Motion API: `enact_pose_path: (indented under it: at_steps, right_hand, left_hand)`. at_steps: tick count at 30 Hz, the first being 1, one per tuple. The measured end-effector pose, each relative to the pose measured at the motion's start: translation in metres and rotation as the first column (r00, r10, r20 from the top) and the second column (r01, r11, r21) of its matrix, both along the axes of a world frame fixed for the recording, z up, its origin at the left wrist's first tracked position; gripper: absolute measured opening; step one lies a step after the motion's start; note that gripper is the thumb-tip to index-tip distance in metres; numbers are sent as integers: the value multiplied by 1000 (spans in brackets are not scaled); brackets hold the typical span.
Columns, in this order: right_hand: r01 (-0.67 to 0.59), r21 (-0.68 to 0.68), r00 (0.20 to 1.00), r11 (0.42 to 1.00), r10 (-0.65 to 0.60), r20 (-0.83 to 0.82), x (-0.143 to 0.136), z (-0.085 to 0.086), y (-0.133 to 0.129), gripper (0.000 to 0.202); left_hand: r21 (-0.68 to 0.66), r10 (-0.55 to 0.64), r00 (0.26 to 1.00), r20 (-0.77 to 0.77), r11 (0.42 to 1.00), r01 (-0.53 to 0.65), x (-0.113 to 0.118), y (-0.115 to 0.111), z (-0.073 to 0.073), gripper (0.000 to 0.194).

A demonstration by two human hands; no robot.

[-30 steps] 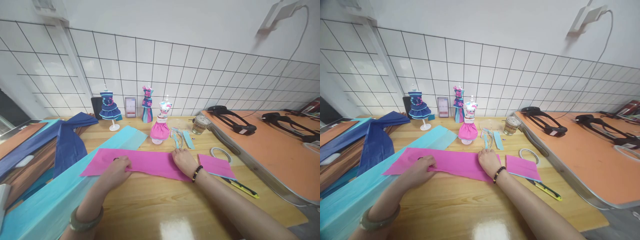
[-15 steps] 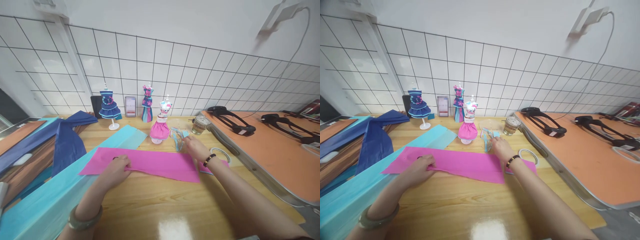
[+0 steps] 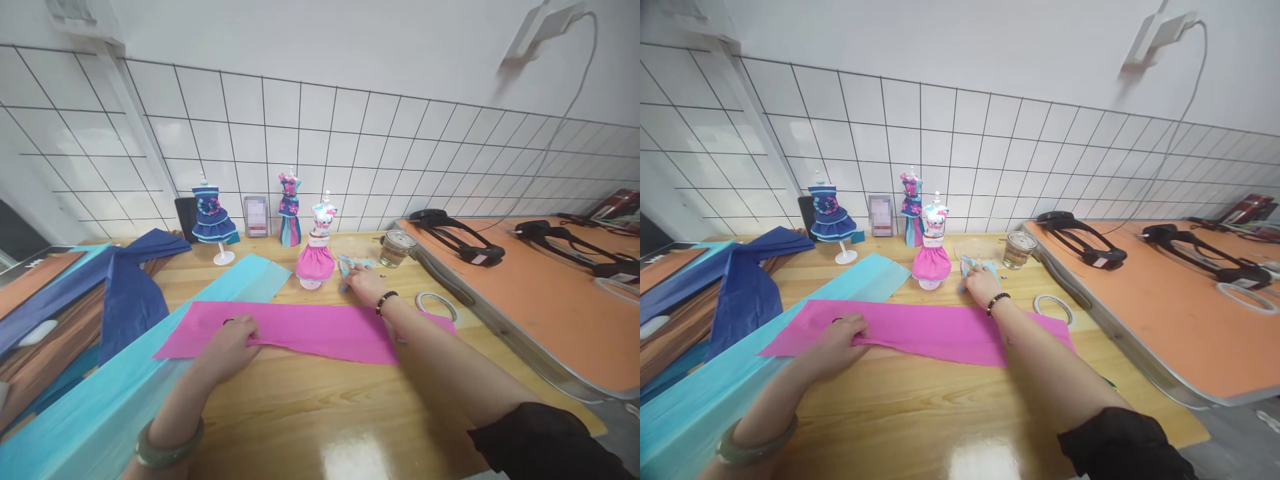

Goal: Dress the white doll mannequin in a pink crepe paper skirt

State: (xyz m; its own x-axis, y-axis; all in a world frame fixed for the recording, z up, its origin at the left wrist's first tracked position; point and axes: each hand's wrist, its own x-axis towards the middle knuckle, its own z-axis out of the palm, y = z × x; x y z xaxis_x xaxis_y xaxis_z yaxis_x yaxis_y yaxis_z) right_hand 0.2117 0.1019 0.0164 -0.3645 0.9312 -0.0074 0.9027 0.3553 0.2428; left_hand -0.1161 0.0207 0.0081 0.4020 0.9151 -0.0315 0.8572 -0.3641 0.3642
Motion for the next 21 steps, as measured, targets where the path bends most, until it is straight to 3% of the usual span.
enact_pose_path:
  at_steps: [7,11,14,18,21]
  right_hand:
    - [112,54,978,992,-100,-183,42,1,1,28]
    - [160,71,928,985,-125,-351,60,1,-2,52]
    - [231,139,882,963,-147,-448,69,6,-7,57]
    - [256,211,853,943,-118,-509,67,13,-27,50]
    - [136,178,865,975,-29,-501,47,9,-53,39]
  left_hand:
    - [-1,0,1000,0,1000,0,-1,1,-2,6]
    - [-9,-1,1000,-4,1000,1,0,1,-1,6]
    - [-18,-1,1000,-6,1000,1,0,1,-1,6]
    - [-29,0,1000,-10,1000,0,0,0,-1,7]
    - [-32,-5,1000,-10,999,4,1,0,0,7]
